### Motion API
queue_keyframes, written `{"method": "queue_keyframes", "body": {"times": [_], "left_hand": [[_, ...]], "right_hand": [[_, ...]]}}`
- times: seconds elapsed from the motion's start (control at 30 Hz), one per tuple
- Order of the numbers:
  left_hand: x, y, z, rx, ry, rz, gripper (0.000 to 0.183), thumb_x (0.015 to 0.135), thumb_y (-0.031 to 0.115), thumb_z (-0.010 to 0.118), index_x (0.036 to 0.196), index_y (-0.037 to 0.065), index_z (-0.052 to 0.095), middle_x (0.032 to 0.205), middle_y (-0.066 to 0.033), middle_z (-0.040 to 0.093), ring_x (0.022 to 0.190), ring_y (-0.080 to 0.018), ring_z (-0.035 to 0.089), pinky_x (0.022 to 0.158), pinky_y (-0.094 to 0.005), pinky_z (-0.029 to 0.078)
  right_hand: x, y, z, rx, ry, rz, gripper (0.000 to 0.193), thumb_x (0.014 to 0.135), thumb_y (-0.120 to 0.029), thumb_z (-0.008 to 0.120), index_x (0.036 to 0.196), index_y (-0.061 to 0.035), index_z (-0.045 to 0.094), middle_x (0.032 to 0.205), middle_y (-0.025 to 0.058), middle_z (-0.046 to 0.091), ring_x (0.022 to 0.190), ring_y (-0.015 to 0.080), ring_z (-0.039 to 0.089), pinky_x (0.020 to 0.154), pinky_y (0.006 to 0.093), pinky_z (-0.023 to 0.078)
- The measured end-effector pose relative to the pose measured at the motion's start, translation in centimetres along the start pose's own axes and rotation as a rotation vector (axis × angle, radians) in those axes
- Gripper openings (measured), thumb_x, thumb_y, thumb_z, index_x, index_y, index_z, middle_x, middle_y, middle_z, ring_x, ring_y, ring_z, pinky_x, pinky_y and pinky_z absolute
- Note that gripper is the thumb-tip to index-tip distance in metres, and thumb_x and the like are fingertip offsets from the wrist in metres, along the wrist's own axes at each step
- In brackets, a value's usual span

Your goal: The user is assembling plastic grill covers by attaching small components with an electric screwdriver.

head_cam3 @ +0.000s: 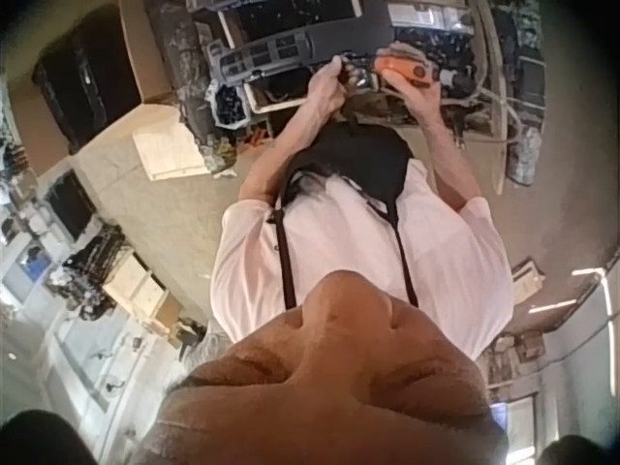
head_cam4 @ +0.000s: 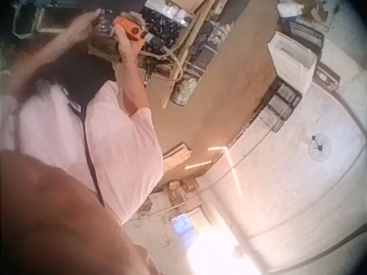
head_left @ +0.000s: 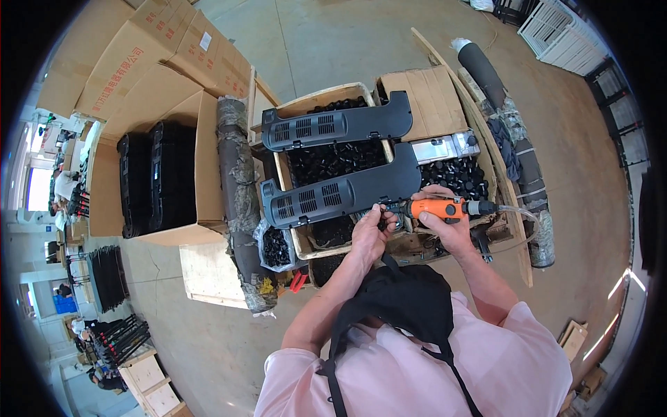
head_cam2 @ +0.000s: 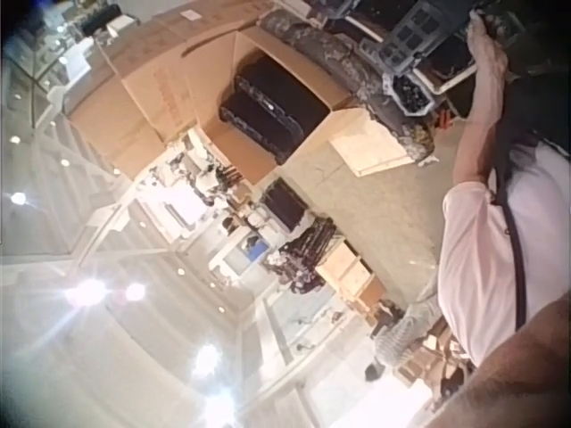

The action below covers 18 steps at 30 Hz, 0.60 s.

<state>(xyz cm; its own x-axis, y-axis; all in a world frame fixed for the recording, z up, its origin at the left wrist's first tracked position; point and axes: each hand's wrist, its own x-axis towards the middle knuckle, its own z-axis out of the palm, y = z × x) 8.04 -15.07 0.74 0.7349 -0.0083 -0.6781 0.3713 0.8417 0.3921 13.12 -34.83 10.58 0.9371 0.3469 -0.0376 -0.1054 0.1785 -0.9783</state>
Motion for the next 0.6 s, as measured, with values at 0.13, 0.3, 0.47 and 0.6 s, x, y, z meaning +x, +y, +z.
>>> {"method": "queue_keyframes", "body": {"times": [0.13,0.3,0.47,0.6], "left_hand": [[0.6,-0.5,-0.1,-0.012,-0.019,0.03,0.025,0.109,0.034,0.058,0.107,0.01,0.066,0.092,-0.0033,0.067,0.088,-0.0188,0.069,0.073,-0.0297,0.06],[0.5,-0.8,0.4,-0.02,0.01,0.022,0.025,0.109,0.032,0.058,0.107,0.009,0.065,0.09,-0.0028,0.063,0.083,-0.0168,0.068,0.069,-0.0289,0.059],[0.5,-0.6,0.3,-0.084,0.007,0.018,0.026,0.109,0.032,0.058,0.108,0.007,0.065,0.094,-0.0042,0.064,0.084,-0.0178,0.068,0.072,-0.03,0.061],[0.6,-0.7,0.0,-0.096,0.002,0.009,0.025,0.109,0.031,0.058,0.108,0.006,0.065,0.095,-0.0052,0.065,0.085,-0.0182,0.069,0.073,-0.0303,0.063]], "right_hand": [[-0.3,0.2,0.4,0.029,0.072,0.026,0.054,0.088,-0.002,0.074,0.138,-0.0008,0.054,0.127,0.0165,0.069,0.118,0.0215,0.066,0.106,0.0387,0.053],[-0.9,0.3,0.9,0.012,0.107,0.043,0.054,0.089,-0.002,0.073,0.139,-0.0005,0.053,0.128,0.0162,0.069,0.119,0.0218,0.066,0.107,0.0389,0.052],[-1.0,0.0,1.3,0.005,0.094,0.011,0.053,0.09,-0.001,0.073,0.139,-0.0001,0.053,0.127,0.0162,0.069,0.12,0.0224,0.066,0.108,0.0393,0.051],[-0.9,-0.2,1.2,-0.055,0.072,0.006,0.053,0.089,0.001,0.072,0.139,-0.0004,0.053,0.127,0.0162,0.069,0.12,0.0234,0.066,0.108,0.0399,0.051]]}}
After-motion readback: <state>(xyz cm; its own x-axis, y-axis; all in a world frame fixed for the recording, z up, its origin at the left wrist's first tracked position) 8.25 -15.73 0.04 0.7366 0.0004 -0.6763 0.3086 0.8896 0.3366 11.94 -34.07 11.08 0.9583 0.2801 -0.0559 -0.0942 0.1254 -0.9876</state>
